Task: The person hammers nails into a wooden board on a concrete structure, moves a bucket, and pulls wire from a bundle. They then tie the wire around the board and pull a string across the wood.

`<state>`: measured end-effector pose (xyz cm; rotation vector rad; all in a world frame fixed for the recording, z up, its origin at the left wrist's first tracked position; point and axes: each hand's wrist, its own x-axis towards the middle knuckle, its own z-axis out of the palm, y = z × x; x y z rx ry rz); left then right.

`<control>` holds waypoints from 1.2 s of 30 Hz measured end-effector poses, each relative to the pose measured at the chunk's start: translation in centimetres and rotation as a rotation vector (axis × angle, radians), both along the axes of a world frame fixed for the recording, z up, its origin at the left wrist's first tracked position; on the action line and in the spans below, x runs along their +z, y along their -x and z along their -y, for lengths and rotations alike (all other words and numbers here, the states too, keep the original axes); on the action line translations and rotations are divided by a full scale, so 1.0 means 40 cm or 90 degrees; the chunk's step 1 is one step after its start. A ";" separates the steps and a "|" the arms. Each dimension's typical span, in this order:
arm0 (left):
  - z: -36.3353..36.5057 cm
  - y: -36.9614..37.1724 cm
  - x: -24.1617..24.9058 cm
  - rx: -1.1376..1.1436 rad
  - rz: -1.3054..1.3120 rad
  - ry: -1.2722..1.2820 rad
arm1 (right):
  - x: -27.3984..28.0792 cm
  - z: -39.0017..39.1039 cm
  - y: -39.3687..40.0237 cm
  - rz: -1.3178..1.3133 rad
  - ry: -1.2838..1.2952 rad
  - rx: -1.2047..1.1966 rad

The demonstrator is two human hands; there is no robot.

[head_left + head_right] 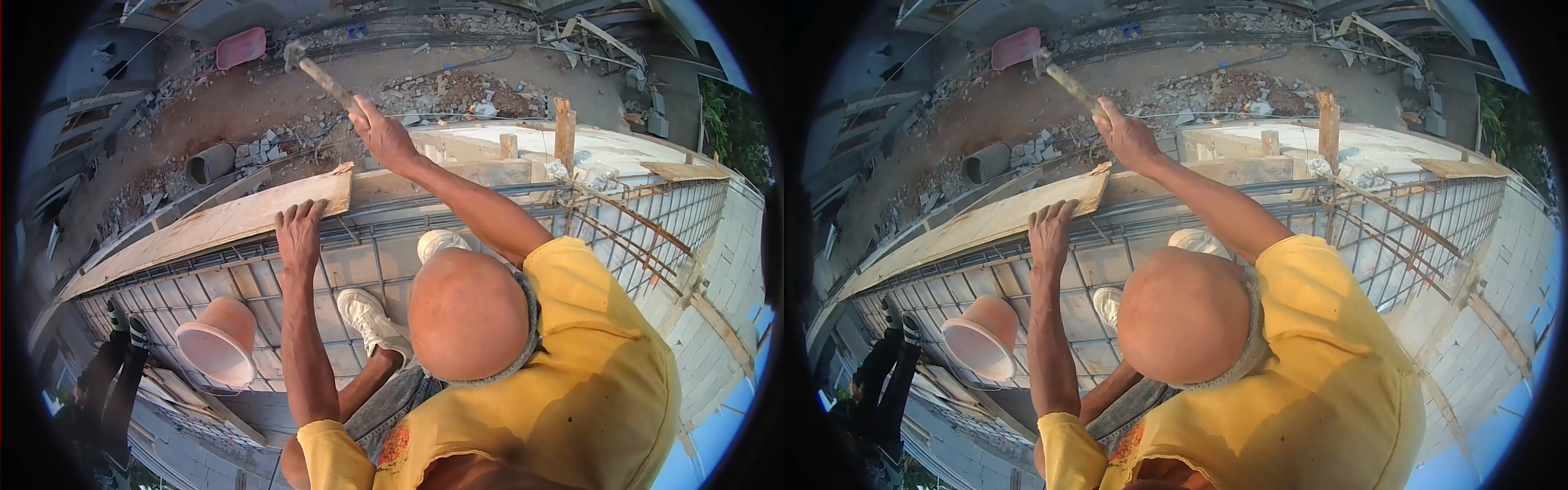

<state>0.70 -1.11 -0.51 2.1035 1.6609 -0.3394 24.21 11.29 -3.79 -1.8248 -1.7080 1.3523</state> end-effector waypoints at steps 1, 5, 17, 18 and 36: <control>0.002 -0.006 -0.002 0.009 0.001 0.002 | -0.121 0.098 -0.034 0.125 0.108 0.238; 0.003 0.032 0.023 0.017 -0.036 -0.041 | -0.251 0.081 0.012 0.158 0.183 0.347; 0.007 -0.009 0.009 -0.009 -0.022 0.017 | -0.153 0.119 -0.074 0.182 0.119 0.303; 0.005 0.006 0.007 -0.012 -0.025 0.017 | -0.208 0.175 -0.056 0.200 0.173 0.315; -0.014 0.043 -0.055 -0.040 0.024 -0.103 | -0.224 0.027 -0.100 0.234 0.196 0.458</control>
